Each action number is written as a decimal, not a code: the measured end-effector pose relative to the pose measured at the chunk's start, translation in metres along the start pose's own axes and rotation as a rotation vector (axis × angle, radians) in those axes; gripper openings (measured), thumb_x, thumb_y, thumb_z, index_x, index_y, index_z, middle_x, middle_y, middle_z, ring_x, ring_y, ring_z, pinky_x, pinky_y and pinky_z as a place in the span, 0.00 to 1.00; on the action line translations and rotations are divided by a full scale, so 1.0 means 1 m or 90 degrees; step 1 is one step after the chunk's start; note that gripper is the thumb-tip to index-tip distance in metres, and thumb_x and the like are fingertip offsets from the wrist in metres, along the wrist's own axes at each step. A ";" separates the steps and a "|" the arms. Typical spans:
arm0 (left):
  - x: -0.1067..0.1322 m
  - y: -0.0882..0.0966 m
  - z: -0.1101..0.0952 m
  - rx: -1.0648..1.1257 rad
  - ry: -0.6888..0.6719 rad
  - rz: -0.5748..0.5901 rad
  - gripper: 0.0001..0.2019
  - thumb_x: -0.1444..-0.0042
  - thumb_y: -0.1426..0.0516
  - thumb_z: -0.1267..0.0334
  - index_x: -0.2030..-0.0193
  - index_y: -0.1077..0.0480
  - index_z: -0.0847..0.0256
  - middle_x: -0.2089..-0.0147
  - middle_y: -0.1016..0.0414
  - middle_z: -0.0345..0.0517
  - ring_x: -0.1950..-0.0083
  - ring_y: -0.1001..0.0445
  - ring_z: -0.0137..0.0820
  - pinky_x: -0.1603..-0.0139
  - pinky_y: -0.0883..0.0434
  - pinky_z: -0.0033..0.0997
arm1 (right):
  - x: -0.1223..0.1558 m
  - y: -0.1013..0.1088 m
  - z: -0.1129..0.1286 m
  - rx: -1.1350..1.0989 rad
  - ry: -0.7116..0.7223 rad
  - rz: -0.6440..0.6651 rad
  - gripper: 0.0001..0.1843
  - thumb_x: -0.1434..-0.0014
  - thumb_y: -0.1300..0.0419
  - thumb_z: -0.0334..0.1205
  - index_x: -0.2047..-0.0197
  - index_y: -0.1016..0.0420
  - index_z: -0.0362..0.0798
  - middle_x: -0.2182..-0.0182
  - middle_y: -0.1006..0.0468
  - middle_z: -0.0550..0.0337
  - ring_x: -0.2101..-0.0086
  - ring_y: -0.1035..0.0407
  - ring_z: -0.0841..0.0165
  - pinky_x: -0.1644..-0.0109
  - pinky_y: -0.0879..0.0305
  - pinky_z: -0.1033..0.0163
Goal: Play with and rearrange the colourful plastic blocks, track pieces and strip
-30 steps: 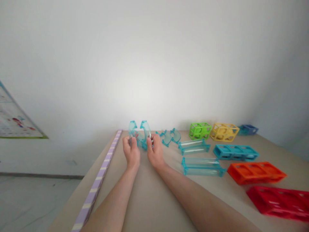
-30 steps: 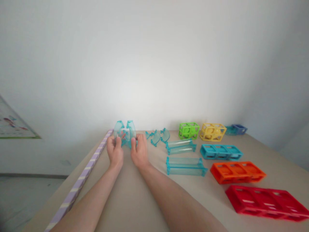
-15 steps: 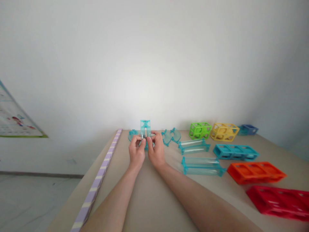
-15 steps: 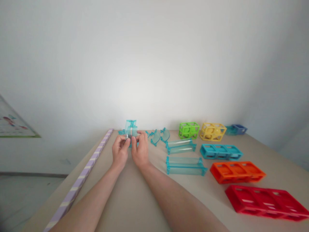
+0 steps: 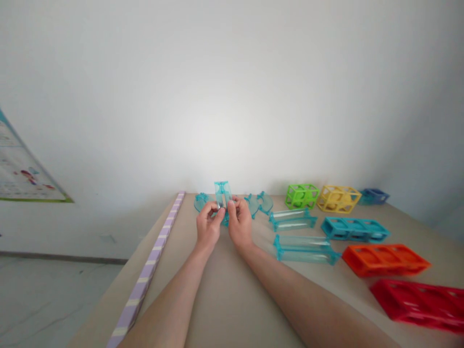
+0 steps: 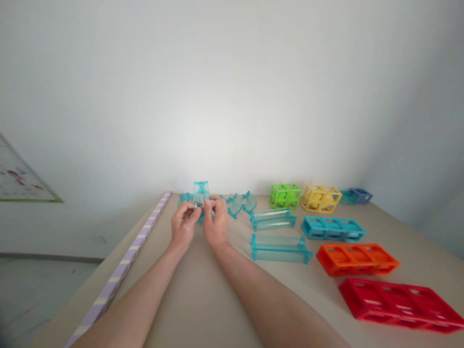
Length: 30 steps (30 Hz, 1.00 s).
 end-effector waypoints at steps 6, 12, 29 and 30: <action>0.003 0.002 0.008 0.093 0.056 -0.033 0.15 0.54 0.35 0.53 0.76 0.33 0.61 0.76 0.34 0.37 0.73 0.35 0.26 0.71 0.38 0.25 | 0.001 0.003 0.028 0.059 0.078 0.027 0.12 0.35 0.47 0.40 0.71 0.37 0.49 0.60 0.28 0.52 0.51 0.34 0.63 0.47 0.38 0.55; 0.002 0.009 0.022 0.417 0.337 -0.055 0.20 0.47 0.44 0.44 0.72 0.28 0.62 0.68 0.23 0.47 0.69 0.26 0.34 0.67 0.28 0.34 | 0.029 0.012 0.084 0.143 0.068 0.227 0.06 0.42 0.47 0.28 0.65 0.38 0.49 0.50 0.31 0.46 0.42 0.39 0.61 0.44 0.38 0.56; 0.003 0.001 0.032 0.408 0.374 -0.048 0.12 0.55 0.39 0.56 0.78 0.33 0.63 0.68 0.24 0.47 0.74 0.28 0.32 0.77 0.32 0.28 | 0.047 0.199 0.129 0.543 0.080 0.634 0.23 0.56 0.49 0.23 0.57 0.31 0.50 0.49 0.28 0.51 0.45 0.35 0.59 0.33 0.52 0.43; 0.003 0.001 0.032 0.410 0.374 -0.054 0.12 0.55 0.39 0.56 0.78 0.33 0.63 0.68 0.24 0.47 0.74 0.28 0.32 0.78 0.33 0.28 | 0.039 0.197 0.126 0.559 0.104 0.610 0.22 0.52 0.49 0.24 0.54 0.30 0.49 0.46 0.29 0.50 0.43 0.36 0.59 0.33 0.51 0.43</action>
Point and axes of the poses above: each hand's wrist, its own x-axis away from the middle knuckle, its own y-axis out of the back of the hand, z = x × y, the point moved 5 cm from there along -x, towards the middle knuckle
